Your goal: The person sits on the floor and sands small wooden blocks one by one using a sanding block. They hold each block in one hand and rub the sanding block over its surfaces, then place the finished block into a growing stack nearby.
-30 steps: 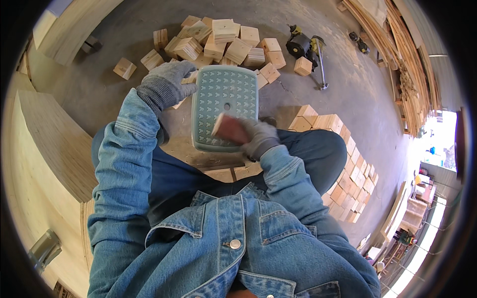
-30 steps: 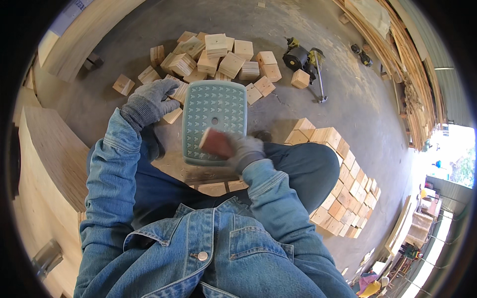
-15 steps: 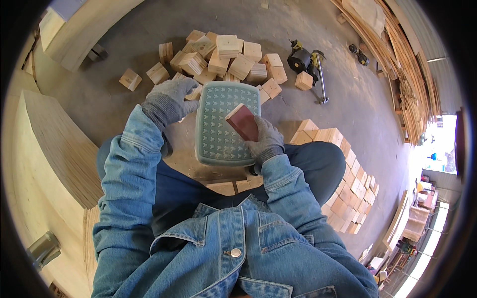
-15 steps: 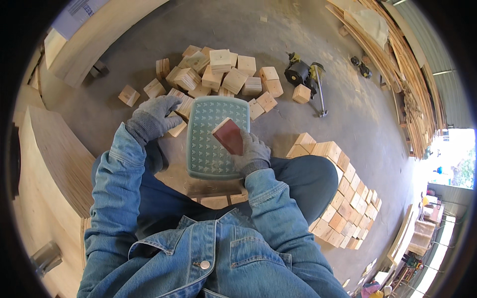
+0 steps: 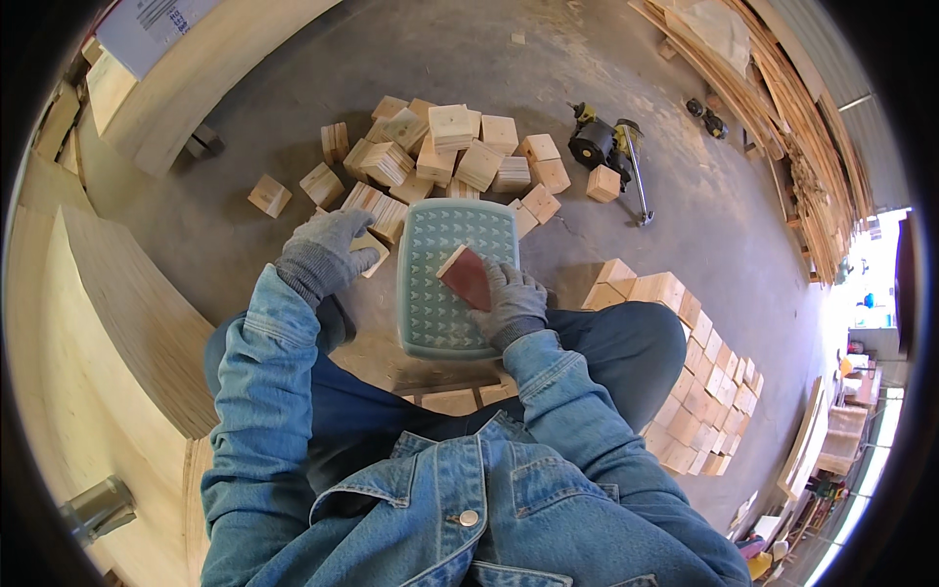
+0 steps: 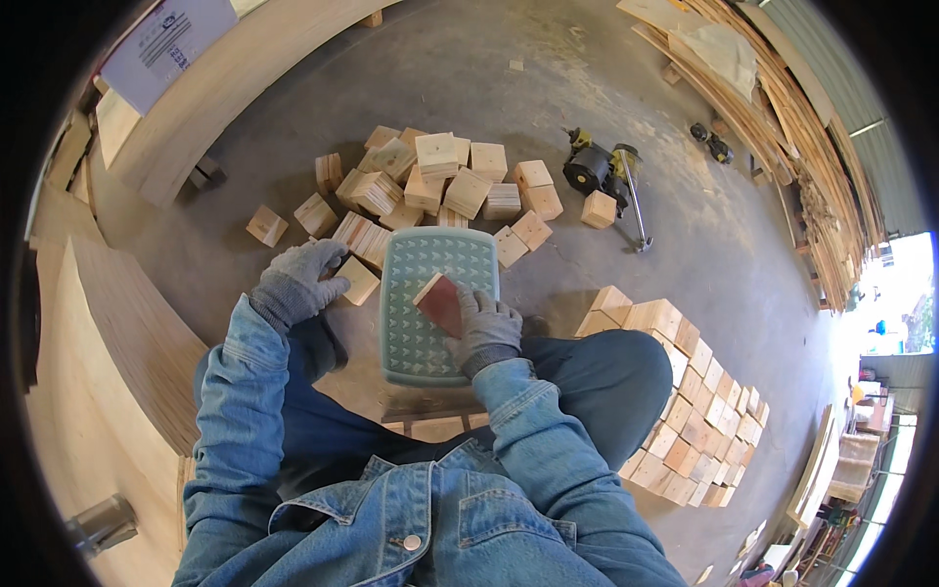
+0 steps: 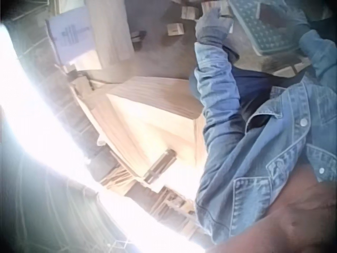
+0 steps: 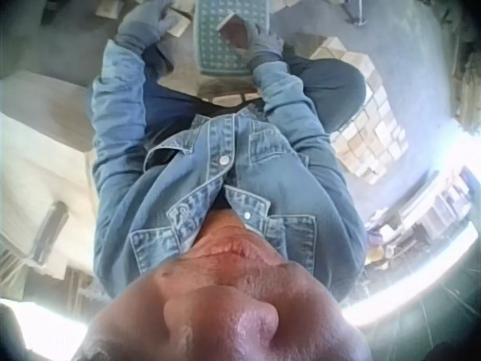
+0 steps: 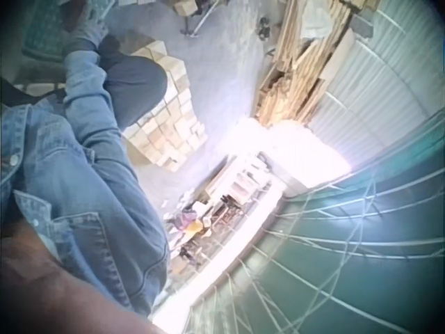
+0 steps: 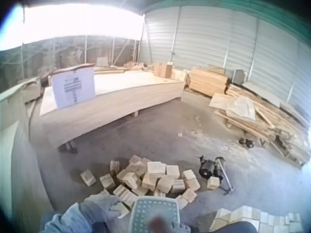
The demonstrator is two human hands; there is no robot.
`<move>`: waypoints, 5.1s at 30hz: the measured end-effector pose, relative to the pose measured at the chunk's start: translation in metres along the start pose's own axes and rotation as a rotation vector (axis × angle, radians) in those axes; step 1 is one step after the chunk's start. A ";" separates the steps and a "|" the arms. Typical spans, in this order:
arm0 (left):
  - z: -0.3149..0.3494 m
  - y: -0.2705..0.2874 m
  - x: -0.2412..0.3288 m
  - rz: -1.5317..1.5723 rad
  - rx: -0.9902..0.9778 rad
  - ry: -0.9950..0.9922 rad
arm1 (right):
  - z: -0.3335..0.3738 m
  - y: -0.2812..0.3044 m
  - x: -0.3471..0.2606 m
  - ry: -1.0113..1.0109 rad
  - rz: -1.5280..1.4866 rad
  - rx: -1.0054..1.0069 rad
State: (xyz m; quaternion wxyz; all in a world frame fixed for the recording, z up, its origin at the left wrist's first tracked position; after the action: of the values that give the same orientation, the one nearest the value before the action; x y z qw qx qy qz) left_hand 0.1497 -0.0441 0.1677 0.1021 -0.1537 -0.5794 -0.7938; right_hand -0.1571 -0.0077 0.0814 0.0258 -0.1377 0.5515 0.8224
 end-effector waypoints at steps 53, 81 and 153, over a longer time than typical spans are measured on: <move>0.002 -0.016 -0.001 0.057 0.456 -0.490 | -0.027 -0.035 0.013 0.126 0.012 0.024; -0.001 0.008 0.019 -0.033 -0.085 0.021 | -0.004 -0.004 -0.006 0.003 -0.028 -0.044; 0.001 0.007 0.018 -0.001 -0.086 -0.007 | -0.003 -0.004 -0.003 0.035 0.004 -0.078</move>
State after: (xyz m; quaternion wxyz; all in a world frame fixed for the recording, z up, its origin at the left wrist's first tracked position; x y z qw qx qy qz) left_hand 0.1353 -0.0445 0.1807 0.0927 -0.1605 -0.5452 -0.8175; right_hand -0.1529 -0.0084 0.0777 0.0091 -0.1521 0.5195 0.8408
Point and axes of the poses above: each hand's wrist, its own z-axis away from the middle knuckle, its own y-axis out of the back of the hand, x = y × z, the point moved 3 cm from there along -z, towards the middle knuckle, and after that the axes turned 2 degrees about -z, right-handed, at the moved point
